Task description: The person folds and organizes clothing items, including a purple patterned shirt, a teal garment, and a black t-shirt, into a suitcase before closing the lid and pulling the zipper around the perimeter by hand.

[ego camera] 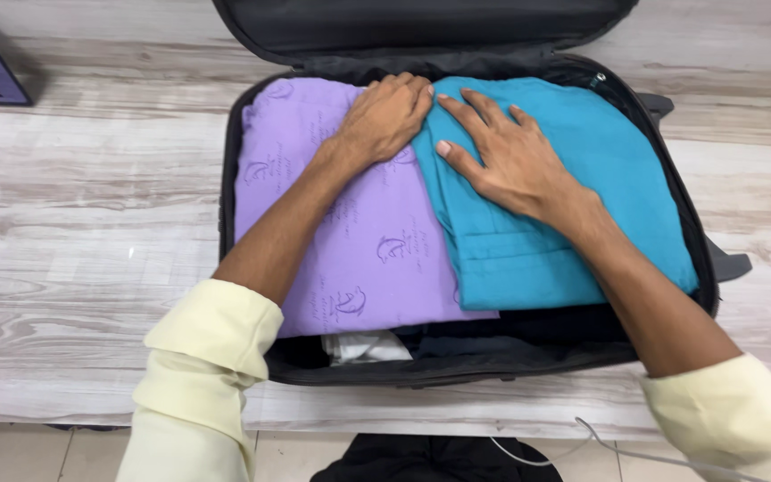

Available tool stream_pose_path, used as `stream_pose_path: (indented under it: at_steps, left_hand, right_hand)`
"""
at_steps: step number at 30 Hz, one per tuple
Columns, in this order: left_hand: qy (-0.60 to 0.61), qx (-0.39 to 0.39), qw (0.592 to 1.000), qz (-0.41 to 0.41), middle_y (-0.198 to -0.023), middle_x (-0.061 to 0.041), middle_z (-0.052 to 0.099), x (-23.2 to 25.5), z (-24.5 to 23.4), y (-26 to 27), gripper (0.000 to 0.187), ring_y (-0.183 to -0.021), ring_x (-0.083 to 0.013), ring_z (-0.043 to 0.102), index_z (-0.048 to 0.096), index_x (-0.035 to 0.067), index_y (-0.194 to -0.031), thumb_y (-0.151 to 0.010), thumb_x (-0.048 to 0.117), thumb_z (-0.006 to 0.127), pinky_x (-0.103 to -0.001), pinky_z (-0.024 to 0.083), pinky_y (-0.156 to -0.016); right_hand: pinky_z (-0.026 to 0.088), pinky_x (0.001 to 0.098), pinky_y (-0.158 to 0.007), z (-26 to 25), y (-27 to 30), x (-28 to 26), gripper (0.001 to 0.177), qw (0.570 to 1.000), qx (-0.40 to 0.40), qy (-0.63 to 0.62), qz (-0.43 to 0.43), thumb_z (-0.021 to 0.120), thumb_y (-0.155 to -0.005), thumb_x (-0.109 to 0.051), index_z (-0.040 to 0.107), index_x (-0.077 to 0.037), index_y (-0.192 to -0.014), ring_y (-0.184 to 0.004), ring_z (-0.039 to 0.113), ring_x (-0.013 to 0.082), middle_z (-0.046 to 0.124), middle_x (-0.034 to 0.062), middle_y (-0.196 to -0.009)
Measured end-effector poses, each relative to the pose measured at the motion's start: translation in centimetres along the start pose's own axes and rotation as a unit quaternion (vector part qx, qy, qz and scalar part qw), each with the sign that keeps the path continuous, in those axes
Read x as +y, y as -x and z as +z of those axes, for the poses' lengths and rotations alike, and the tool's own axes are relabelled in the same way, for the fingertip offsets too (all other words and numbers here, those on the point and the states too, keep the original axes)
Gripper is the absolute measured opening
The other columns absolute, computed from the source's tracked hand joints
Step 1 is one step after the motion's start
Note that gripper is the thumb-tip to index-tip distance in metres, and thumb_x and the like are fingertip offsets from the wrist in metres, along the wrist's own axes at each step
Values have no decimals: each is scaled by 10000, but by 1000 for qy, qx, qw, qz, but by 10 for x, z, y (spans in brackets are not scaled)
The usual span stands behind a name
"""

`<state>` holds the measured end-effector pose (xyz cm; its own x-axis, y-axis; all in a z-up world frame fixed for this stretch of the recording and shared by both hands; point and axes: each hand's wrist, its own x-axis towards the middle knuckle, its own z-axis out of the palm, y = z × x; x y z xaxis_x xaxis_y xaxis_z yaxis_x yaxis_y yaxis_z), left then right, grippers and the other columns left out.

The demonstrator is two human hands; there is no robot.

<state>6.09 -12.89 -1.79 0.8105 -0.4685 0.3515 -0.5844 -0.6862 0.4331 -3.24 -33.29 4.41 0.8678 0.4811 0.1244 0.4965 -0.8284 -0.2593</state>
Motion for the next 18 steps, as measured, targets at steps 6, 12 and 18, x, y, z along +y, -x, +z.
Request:
stream_pose_path:
  at_steps: [6, 12, 18]
  left_hand:
    - [-34, 7, 999, 23, -1089, -186, 695, -8, 8, -3, 439, -1037, -382, 642, 674, 3, -1151, -1085, 291, 349, -507, 479, -962]
    - [-19, -17, 1000, 13, -1122, -204, 674, -9, 5, -5, 468, -1064, -386, 615, 657, -9, -1173, -1080, 306, 324, -509, 458, -970]
    - [-27, -45, 998, -17, -1160, -201, 665, -2, 3, -5, 481, -1099, -372, 610, 660, -2, -1163, -1076, 314, 308, -498, 453, -1007]
  right_hand:
    - [236, 575, -1185, 5, -12, 13, 711, 1000, -21, 20, 7, 291, -1013, -618, 325, -203, -1590, -1444, 359, 412, 337, 217, -1594]
    - [312, 476, -1235, 3, -6, 43, 655, 999, 50, 18, -2, 258, -1078, -568, 504, -119, -1487, -1467, 439, 346, 510, 175, -1539]
    - [348, 525, -1138, -13, 25, 97, 657, 982, 40, -57, 178, 300, -1038, -572, 527, -136, -1474, -1377, 457, 402, 542, 196, -1457]
